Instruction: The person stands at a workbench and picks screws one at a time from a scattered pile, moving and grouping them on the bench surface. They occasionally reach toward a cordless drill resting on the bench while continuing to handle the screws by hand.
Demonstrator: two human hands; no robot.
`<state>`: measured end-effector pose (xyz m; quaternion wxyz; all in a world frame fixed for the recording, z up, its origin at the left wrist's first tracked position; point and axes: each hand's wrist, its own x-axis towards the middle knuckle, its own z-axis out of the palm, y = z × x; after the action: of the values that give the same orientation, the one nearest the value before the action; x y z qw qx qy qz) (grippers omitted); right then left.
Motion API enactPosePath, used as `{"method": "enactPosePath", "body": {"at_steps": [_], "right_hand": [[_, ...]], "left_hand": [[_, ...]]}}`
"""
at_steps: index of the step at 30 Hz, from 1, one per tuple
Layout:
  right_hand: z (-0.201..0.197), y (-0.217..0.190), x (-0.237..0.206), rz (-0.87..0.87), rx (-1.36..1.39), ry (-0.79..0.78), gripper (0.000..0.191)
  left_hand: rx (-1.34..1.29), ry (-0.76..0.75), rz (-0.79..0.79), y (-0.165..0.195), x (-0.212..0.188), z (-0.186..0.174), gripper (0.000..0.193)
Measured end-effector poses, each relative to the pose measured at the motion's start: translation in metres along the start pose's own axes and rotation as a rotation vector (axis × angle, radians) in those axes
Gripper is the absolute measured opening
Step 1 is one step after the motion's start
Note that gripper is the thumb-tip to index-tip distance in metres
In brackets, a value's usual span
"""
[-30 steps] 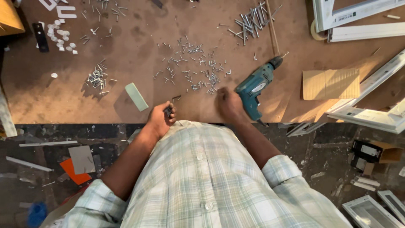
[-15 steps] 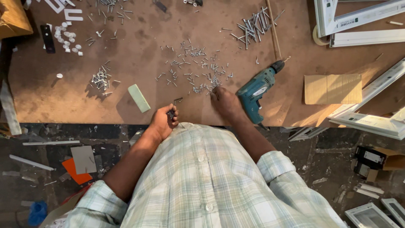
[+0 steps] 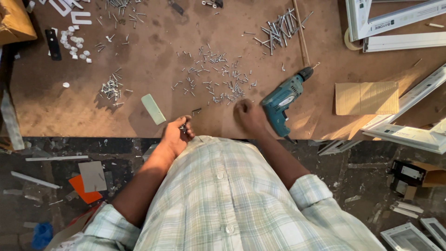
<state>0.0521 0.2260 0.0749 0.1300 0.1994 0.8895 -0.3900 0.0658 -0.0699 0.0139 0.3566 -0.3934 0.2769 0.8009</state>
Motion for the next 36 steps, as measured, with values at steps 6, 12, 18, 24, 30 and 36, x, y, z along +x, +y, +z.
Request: {"method": "enactPosePath", "body": {"at_steps": [6, 12, 18, 24, 30, 36], "right_hand": [[0.012, 0.013, 0.007, 0.369, 1.453, -0.509, 0.043], [0.001, -0.002, 0.010, 0.382, 1.478, -0.600, 0.072], [0.001, -0.005, 0.014, 0.412, 1.422, -0.603, 0.074], [-0.002, -0.005, 0.016, 0.404, 1.383, -0.612, 0.076], [0.002, -0.018, 0.014, 0.401, 1.382, -0.574, 0.070], [0.006, -0.010, 0.017, 0.358, 1.278, -0.588, 0.053]], "left_hand": [[-0.110, -0.111, 0.126, 0.027, -0.022, -0.001, 0.022], [-0.093, -0.289, 0.142, 0.037, -0.028, 0.025, 0.044], [-0.167, -0.215, 0.145, 0.036, -0.026, 0.032, 0.045], [-0.219, -0.254, 0.179, 0.060, -0.036, 0.018, 0.045], [-0.276, -0.160, 0.319, 0.089, -0.049, 0.004, 0.037], [0.457, 0.443, 0.990, 0.157, -0.026, -0.037, 0.007]]}}
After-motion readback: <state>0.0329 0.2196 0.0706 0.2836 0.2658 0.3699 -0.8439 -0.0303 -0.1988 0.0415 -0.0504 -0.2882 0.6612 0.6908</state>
